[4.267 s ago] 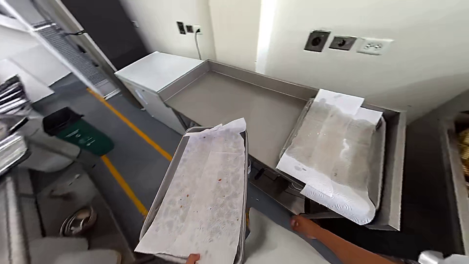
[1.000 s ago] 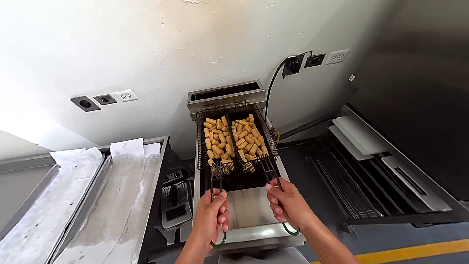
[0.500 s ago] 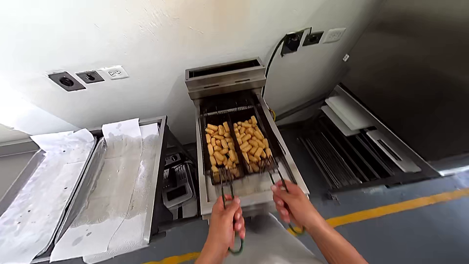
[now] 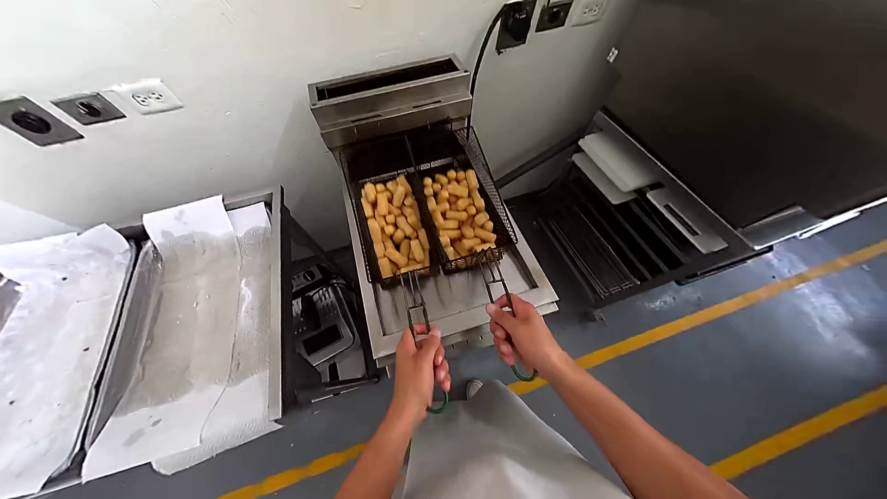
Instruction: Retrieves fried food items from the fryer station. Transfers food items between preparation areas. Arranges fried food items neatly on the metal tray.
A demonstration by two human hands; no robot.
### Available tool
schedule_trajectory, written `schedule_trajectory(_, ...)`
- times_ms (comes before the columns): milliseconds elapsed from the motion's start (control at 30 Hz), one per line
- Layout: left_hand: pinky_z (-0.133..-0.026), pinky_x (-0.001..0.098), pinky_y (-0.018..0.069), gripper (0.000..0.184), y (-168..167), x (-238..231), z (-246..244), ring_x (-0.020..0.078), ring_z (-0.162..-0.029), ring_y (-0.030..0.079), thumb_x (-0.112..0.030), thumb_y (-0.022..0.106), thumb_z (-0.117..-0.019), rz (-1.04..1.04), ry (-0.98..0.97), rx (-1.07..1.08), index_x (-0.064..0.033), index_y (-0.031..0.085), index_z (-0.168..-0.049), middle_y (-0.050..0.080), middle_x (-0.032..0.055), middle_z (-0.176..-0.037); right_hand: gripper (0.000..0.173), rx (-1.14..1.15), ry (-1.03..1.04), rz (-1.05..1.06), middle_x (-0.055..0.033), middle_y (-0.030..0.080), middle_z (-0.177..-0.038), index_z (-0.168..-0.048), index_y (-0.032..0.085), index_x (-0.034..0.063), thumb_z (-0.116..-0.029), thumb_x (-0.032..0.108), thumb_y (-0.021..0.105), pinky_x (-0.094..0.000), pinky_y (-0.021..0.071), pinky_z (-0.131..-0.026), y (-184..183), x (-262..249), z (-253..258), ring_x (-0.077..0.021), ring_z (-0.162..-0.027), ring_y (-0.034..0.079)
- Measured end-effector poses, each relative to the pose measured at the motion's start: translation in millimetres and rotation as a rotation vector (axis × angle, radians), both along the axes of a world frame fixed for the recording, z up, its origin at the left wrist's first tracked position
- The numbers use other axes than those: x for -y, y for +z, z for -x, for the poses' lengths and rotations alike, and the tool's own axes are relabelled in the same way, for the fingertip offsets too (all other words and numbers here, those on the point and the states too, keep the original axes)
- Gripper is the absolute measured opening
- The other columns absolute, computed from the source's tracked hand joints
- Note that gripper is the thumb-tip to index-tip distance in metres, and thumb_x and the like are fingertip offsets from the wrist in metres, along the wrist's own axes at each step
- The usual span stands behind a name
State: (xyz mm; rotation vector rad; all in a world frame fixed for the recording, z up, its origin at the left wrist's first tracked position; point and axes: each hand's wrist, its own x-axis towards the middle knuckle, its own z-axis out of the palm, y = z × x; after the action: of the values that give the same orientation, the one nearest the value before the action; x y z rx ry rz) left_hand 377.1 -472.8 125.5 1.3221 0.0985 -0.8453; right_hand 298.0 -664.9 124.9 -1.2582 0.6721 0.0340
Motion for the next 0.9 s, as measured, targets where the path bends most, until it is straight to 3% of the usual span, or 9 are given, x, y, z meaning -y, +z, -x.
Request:
schedule_trajectory(100,-0.039,0.0238,0.0501,0.014,10,-21,28,0.007,-0.039,0.05,-0.009,0.043,-0.107,0.008,-0.027,0.009,-0.0015,0.044,-0.118,0.047,-0.0033,-0.056,0.014,0.02,0.035,-0.007,0.0022,0.051,-0.06,-0.115,0.047,0.007,-0.1076,0.019,0.047,-0.0268,0.0499,-0.038,7,-1,36,-0.0101,-0.041,0.051)
schedule_trajectory(267,-0.04,0.0246,0.0511,0.017,8,8,9,0.008,-0.041,0.049,-0.01,0.044,-0.1083,0.005,0.021,0.056,0.0009,0.044,-0.121,0.047,-0.0017,-0.059,0.016,0.045,0.032,0.01,-0.0006,0.051,-0.063,-0.116,0.047,0.0038,-0.1103,0.019,0.047,-0.0271,0.052,-0.044,1,12,0,-0.0108,-0.044,0.053)
schedule_trajectory(400,-0.04,0.0237,0.0505,0.013,11,-11,45,0.0072,-0.04,0.051,-0.009,0.043,-0.1071,0.001,-0.005,0.059,-0.0012,0.044,-0.118,0.048,-0.0032,-0.056,0.015,0.082,0.068,0.004,0.001,0.052,-0.062,-0.115,0.047,0.0059,-0.1078,0.02,0.047,-0.0274,0.05,-0.04,1,8,44,-0.0109,-0.042,0.052)
schedule_trajectory(567,-0.041,0.0252,0.0512,0.019,4,15,12,0.0089,-0.041,0.05,-0.012,0.045,-0.1089,-0.011,0.026,0.085,0.0006,0.043,-0.123,0.047,-0.001,-0.059,0.018,0.066,0.053,0.009,-0.0007,0.052,-0.064,-0.117,0.047,0.0022,-0.1106,0.019,0.046,-0.0275,0.0516,-0.045,-8,15,-1,-0.0111,-0.045,0.052)
schedule_trajectory(700,-0.04,0.023,0.0493,0.015,14,-7,43,0.0065,-0.04,0.05,-0.008,0.044,-0.107,0.013,0.023,0.092,-0.0008,0.043,-0.12,0.047,-0.0031,-0.056,0.016,0.105,0.081,0.006,0.0009,0.051,-0.062,-0.117,0.047,0.0052,-0.1079,0.018,0.047,-0.0264,0.0489,-0.039,2,20,42,-0.0103,-0.042,0.051)
schedule_trajectory(800,-0.039,0.0249,0.0506,0.017,12,12,19,0.008,-0.039,0.052,-0.011,0.044,-0.1078,0.035,0.053,0.169,0.0001,0.045,-0.121,0.05,-0.0017,-0.055,0.014,0.171,0.076,0.024,-0.0002,0.053,-0.06,-0.115,0.048,0.0029,-0.1085,0.015,0.044,-0.027,0.0496,-0.04,0,21,7,-0.0109,-0.042,0.052)
schedule_trajectory(900,-0.041,0.0239,0.0502,0.016,14,18,11,0.0086,-0.042,0.049,-0.013,0.044,-0.1101,-0.042,0.066,0.046,-0.0009,0.043,-0.121,0.046,-0.0004,-0.06,0.018,0.052,0.08,-0.002,-0.0011,0.051,-0.064,-0.117,0.047,0.0036,-0.1109,0.02,0.046,-0.0272,0.0512,-0.045,-9,15,4,-0.0112,-0.045,0.052)
